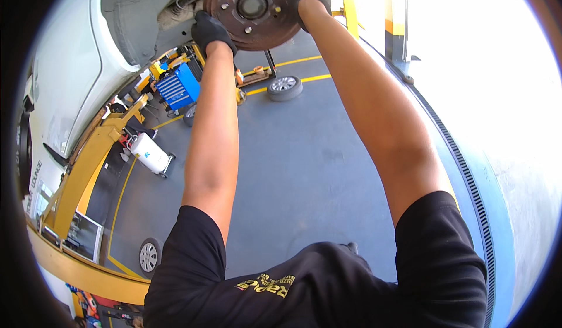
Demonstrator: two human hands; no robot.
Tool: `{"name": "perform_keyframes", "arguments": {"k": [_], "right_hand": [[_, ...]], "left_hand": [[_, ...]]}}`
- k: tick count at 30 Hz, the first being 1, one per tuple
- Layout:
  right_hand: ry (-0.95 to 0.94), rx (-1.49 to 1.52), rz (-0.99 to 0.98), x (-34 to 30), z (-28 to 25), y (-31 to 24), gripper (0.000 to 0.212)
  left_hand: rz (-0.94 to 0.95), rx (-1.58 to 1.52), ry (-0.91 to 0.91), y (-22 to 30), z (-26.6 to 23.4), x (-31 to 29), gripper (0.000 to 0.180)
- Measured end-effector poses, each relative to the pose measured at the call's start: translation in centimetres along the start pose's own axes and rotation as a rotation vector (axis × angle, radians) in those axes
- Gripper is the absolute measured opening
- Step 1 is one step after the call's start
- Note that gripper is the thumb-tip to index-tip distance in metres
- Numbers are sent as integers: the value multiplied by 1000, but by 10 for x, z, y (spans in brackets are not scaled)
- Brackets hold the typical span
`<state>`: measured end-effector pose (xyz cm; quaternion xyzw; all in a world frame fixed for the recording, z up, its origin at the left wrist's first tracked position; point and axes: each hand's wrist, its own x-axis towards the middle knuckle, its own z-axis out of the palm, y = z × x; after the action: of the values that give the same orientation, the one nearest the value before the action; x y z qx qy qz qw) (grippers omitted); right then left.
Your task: The person removes two brake rotors from a vehicle's wheel hubs using a hammer and places them on the floor. They then measure the wheel hub with a caliper and place the caliper on a tool cart. The person handles a clipboard at the end.
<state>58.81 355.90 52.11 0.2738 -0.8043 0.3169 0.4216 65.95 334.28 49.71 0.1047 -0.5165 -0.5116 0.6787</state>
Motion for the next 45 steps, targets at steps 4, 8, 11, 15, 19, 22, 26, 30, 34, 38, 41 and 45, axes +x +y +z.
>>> {"name": "perform_keyframes", "arguments": {"k": [4, 8, 11, 15, 19, 22, 26, 30, 34, 38, 41, 45], "right_hand": [[-93, -669, -243, 6, 9, 1, 33], [-314, -674, -86, 7, -1, -1, 31], [-153, -324, -91, 0, -8, -1, 31], [-78, -187, 5, -7, -13, -5, 32], [-40, -91, 52, -8, -13, -8, 40], [-30, -237, -44, -8, -13, -5, 42], [15, -548, -158, -9, -10, -7, 42], [250, 250, 143, -18, -15, -19, 40], [231, 862, 149, -48, -40, -41, 39], [483, 971, 34, -110, -75, -63, 33], [505, 918, -236, -162, -95, -71, 25], [386, 736, -491, -243, -116, -62, 33]], "left_hand": [[-50, -104, 2, 16, -3, -9, 53], [-6, -138, -58, 18, -7, -11, 51], [22, -137, -45, 14, -10, -10, 51], [2, -40, -66, 21, -12, -14, 53], [-124, -327, -98, 36, -13, -24, 53], [-186, -316, -94, 41, -15, -28, 54], [-106, -191, -80, 35, -14, -19, 57], [-250, -537, -146, 38, -16, -13, 52], [-178, -635, -292, 62, -54, -45, 49], [118, -716, -468, 86, -90, -89, 46], [852, 661, 182, 77, -95, -125, 38], [584, 187, -6, 43, -153, -193, 34]]}}
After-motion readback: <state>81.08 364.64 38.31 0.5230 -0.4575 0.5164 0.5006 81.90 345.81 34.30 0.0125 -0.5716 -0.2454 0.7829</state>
